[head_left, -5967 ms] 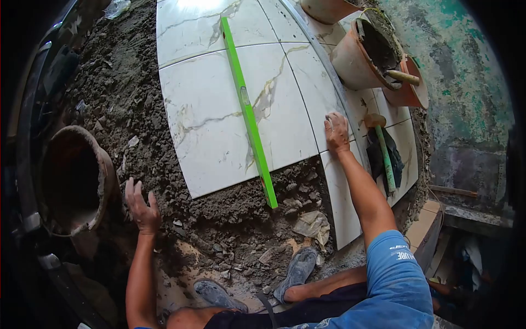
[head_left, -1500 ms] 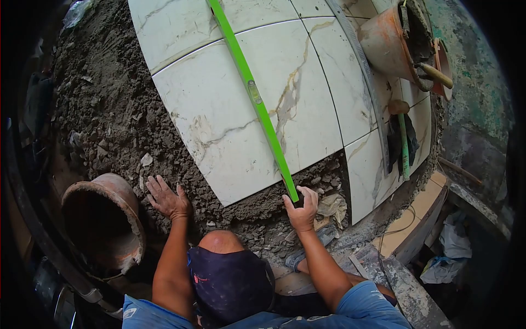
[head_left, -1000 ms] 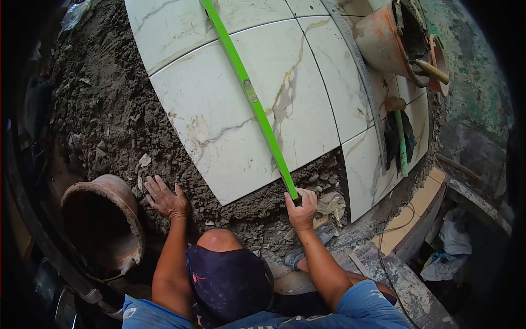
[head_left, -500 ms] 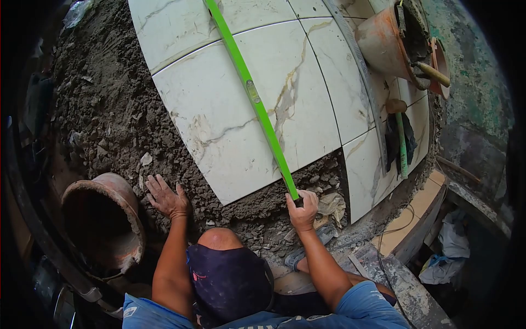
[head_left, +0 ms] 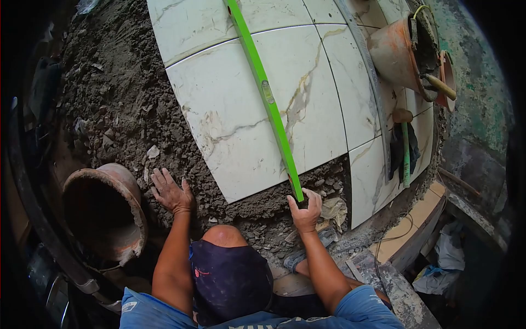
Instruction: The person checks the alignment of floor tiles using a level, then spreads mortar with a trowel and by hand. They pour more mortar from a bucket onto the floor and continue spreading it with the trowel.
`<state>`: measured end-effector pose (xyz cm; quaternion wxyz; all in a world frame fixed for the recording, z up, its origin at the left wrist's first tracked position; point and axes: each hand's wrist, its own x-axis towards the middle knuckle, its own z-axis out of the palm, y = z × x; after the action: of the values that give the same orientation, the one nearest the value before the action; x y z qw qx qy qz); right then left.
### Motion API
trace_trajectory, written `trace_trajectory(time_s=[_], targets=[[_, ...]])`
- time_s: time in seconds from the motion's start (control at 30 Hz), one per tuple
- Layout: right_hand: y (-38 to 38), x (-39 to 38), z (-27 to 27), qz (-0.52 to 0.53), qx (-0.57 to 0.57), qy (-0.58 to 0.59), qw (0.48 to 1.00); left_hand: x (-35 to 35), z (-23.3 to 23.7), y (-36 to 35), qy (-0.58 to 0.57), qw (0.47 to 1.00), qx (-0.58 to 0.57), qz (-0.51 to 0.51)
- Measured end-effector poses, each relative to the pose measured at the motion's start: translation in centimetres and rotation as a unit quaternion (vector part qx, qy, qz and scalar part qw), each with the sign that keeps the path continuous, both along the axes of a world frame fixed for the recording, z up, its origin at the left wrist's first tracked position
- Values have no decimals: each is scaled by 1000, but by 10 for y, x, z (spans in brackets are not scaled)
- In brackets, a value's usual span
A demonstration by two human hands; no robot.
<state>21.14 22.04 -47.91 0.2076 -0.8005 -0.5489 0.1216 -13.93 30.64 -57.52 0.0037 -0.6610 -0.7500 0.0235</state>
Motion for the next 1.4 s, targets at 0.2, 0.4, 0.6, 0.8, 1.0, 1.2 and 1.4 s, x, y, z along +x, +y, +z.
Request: trace_trajectory(time_s=[0.2, 0.4, 0.6, 0.8, 1.0, 1.2, 1.4], targets=[[4, 0, -6, 4, -9, -17, 1000, -1, 1, -1, -5, 1000, 1, 0], [6, -1, -9, 6, -14, -18, 1000, 0, -1, 0, -11, 1000, 10, 1], [7, -3, -8, 9, 4, -20, 1000, 0, -1, -1, -7, 1000, 9, 0], [8, -3, -8, 10, 4, -22, 1000, 0, -3, -1, -4, 1000, 16, -6], [13, -3, -3, 18, 16, -25, 999, 0, -3, 0, -5, 1000, 14, -5], [26, -11, 6, 20, 23, -22, 999, 0, -3, -1, 6, 1000, -7, 7], [47, -18, 14, 10, -22, -17, 1000, 1, -1, 0, 0, 1000, 2, 7]])
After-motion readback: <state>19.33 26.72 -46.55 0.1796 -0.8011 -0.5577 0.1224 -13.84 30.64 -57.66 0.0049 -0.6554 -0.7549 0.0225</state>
